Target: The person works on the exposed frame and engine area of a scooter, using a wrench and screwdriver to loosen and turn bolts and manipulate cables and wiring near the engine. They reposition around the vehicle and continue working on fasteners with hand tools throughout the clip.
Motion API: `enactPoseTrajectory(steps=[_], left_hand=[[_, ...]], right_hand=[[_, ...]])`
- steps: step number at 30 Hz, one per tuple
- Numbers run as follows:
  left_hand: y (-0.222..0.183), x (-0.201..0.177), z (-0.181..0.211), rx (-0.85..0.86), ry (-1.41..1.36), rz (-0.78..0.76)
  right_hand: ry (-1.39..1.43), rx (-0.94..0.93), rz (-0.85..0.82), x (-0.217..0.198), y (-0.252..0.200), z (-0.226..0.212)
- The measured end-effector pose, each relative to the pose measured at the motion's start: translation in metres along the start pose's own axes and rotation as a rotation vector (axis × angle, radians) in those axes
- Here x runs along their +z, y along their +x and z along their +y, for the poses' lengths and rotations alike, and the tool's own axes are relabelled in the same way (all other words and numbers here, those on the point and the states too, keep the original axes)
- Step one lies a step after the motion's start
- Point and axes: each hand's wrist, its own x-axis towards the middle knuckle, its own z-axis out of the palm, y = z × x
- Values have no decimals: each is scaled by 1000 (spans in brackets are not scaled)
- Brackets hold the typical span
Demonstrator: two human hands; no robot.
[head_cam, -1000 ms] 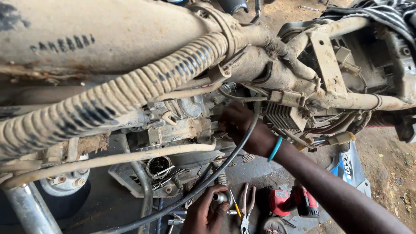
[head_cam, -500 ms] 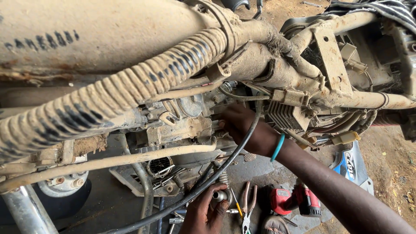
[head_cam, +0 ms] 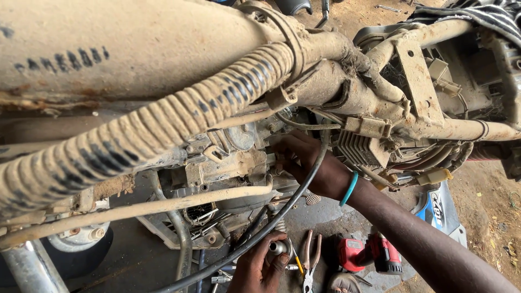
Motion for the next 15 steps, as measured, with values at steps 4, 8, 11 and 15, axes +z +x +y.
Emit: enactPoseTrajectory(steps=[4,8,11,15], left_hand=[[4,-2,6,-147,-85,-43],[4,0,6,-231,-137,-71],[7,5,5,-162,-161,-57],[9,6,6,-169,-180,-54]], right_hand=[[-44,46,-7,2,-1,2],[-14,42,8,5,-5,9],[23,67,30,-1,-4,4],[26,17,37,-1,-7,8]])
